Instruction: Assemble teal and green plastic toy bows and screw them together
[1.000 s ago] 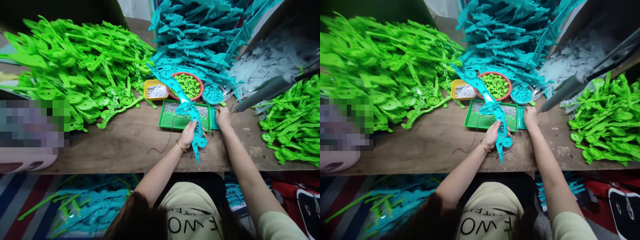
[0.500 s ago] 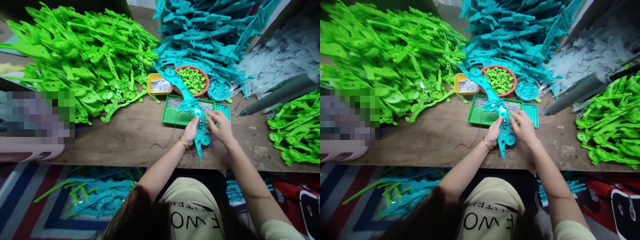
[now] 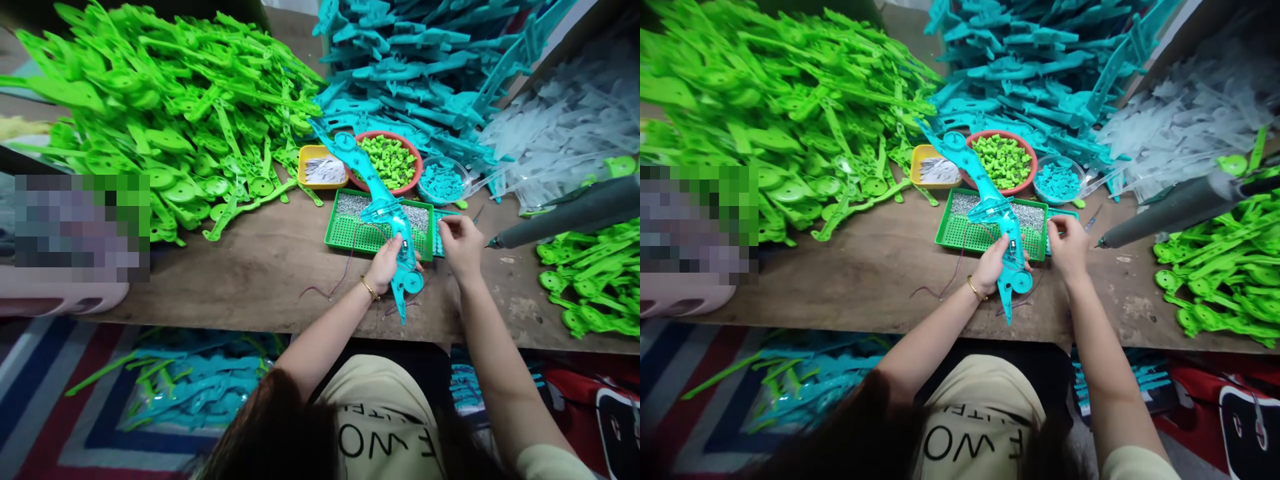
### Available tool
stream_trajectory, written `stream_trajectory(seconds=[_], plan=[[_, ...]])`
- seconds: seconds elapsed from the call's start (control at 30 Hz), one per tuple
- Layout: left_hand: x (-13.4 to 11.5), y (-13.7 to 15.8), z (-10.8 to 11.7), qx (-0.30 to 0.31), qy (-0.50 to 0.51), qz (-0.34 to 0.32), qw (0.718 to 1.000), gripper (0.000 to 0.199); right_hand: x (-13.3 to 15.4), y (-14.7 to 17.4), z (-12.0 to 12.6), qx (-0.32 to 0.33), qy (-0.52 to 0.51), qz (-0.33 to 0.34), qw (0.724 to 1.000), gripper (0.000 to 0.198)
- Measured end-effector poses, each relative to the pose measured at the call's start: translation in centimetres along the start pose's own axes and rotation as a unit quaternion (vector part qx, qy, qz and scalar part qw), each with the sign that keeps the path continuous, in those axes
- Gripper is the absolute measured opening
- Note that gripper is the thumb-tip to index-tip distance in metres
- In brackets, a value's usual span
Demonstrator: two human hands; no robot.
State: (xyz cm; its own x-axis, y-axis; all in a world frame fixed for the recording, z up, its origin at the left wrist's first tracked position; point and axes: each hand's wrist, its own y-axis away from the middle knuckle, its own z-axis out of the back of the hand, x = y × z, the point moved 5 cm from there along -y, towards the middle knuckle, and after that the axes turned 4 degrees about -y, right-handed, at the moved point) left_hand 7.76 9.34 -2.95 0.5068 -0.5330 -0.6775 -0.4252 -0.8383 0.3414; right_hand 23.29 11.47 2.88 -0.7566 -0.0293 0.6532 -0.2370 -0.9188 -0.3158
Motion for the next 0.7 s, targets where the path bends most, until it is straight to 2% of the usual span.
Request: stream_trajectory(seconds=[0.1, 0.17, 0.27, 0.33, 0.43, 0.5, 0.57, 0.63, 0.7], plan=[[-0.7, 0.0, 0.3, -0.051, -0.029, -0.057, 0.997, 0.035, 4.5, 3.1, -0.4, 0.067, -0.064, 0.153, 0.984, 0.016], [-1.2, 0.1, 0.3, -0.072, -0.046, -0.086, 0.993, 0.029, 5.9, 4.3, -0.8, 0.091, -0.052, 0.215, 0.971, 0.014], [-1.4, 0.1, 0.2, -0.066, -0.042, -0.083, 0.993, 0.028, 6.2, 4.3, -1.1, 0.109, -0.026, 0.238, 0.965, 0.015], [-1.4, 0.1, 0.2, -0.062, -0.045, -0.088, 0.993, 0.028, 6.1, 3.7, -1.0, 0.146, -0.019, 0.238, 0.96, 0.015], [-1.2, 0.5, -0.2, -0.044, -0.075, -0.112, 0.99, 0.032, 5.9, 2.7, -0.8, 0.222, -0.054, 0.188, 0.955, 0.012], [-1.0, 1.2, -0.7, -0.025, -0.084, -0.119, 0.989, 0.037, 5.6, 2.5, -0.7, 0.268, -0.123, 0.086, 0.952, 0.016], [-0.9, 2.4, -1.0, -0.022, -0.084, -0.11, 0.99, 0.044, 5.5, 3.1, -0.5, 0.288, -0.193, -0.02, 0.938, 0.03], [-1.5, 4.2, -1.0, -0.044, -0.09, -0.12, 0.988, 0.049, 6.3, 4.2, 0.2, 0.237, -0.203, -0.062, 0.948, 0.042], [-3.2, 6.3, -0.4, -0.09, -0.102, -0.165, 0.977, 0.051, 8.0, 5.6, 1.0, 0.148, -0.164, -0.039, 0.975, 0.043]])
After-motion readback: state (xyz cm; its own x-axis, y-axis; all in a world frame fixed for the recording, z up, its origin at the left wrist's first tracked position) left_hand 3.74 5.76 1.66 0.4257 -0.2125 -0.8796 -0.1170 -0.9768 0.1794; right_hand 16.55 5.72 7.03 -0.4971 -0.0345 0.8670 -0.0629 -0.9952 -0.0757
